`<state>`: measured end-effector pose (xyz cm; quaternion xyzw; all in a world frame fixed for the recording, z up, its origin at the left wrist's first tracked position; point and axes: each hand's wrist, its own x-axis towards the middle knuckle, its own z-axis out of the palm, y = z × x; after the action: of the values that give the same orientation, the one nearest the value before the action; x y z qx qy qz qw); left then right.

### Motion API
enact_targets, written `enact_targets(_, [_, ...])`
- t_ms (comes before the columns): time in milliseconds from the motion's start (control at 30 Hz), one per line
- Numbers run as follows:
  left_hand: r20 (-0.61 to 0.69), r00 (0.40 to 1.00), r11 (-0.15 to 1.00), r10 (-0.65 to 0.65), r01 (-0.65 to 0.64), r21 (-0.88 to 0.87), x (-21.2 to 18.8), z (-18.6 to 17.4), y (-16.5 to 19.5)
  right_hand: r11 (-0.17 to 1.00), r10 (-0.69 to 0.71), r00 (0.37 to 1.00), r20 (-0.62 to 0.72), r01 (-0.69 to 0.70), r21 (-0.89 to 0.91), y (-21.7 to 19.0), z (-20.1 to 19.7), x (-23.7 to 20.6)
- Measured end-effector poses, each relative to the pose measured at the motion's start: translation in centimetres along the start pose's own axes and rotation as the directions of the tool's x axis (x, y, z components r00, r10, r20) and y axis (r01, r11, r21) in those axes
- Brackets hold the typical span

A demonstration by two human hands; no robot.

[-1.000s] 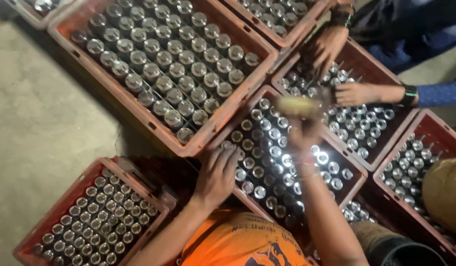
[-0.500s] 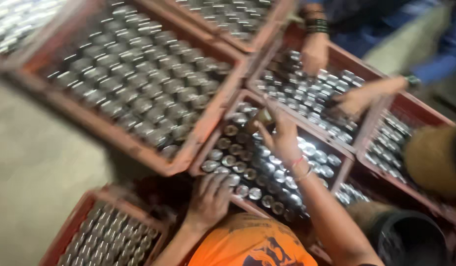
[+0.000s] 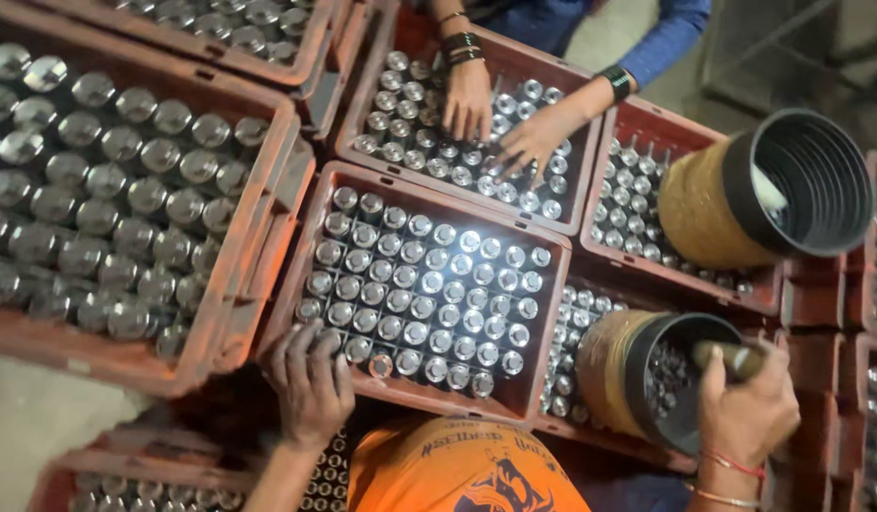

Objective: The person repeatedly rubs small cylindrical metal parts with a cloth to polish their surfaces. They handle the parts one at a time, picking them from a crate, polishing them, and placing them back. Another person works nearby on a separate crate.

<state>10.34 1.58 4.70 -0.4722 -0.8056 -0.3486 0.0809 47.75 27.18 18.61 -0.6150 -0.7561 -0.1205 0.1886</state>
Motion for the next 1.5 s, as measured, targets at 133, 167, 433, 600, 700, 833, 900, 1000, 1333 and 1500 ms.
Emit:
enact_targets(133, [-0.159, 0.961, 0.956, -0.228, 0.252, 0.151, -1.9, 0.6, 3.3, 0.991, -0.096, 0.994, 0.058, 0.101, -0.086, 3.6, 1.3, -0.1])
enact_targets(167, [-0.216, 0.927, 0.92, -0.307, 0.347, 0.182, -2.5, 1.0, 4.4, 0.995, -0.091, 0.992, 0.085, 0.094, -0.033, 3.9, 1.9, -0.3])
enact_targets(433, [-0.33, 0.574, 0.662, -0.749, 0.663, -0.349, -3.3, 4.1, 8.1, 0.634, -0.402, 0.706, 0.583, -0.245, 0.734, 0.5, 6.9, -5.6])
enact_targets(600, [-0.337, 0.568, 0.649, -0.751, 0.73, -0.216, -2.2, 2.4, 9.7, 0.32, -0.427, 0.584, 0.69, -0.616, 0.72, -3.6, 8.0, -8.0])
enact_targets(700, [-0.357, 0.604, 0.676, -0.713, 0.727, -0.119, -1.2, 0.4, 10.5, 0.172, -0.343, 0.575, 0.743, -0.739, 0.651, -5.8, 7.4, -8.0])
enact_targets(833, [-0.354, 0.624, 0.681, -0.697, 0.73, -0.054, -0.5, -1.3, 12.1, 0.057, -0.277, 0.637, 0.719, -0.736, 0.674, -7.9, 5.8, -7.4])
enact_targets(900, [-0.248, 0.555, 0.587, -0.794, 0.806, -0.073, -0.9, -2.0, 12.8, 0.099, -0.215, 0.678, 0.703, -0.701, 0.706, -8.7, 4.8, -7.1])
enact_targets(1000, [-0.093, 0.425, 0.434, -0.9, 0.894, -0.114, -1.4, -3.1, 13.0, 0.298, -0.174, 0.769, 0.615, -0.554, 0.777, -9.4, 3.8, -7.1])
enact_targets(1333, [-0.076, 0.394, 0.397, -0.916, 0.858, -0.326, -0.7, -5.3, 11.3, 0.692, -0.15, 0.825, 0.545, -0.307, 0.654, -11.0, 2.4, -7.5])
enact_targets(1500, [-0.04, 0.342, 0.332, -0.939, 0.87, -0.365, 0.3, -5.6, 10.9, 0.644, -0.225, 0.841, 0.493, -0.251, 0.722, -11.1, 3.5, -7.3])
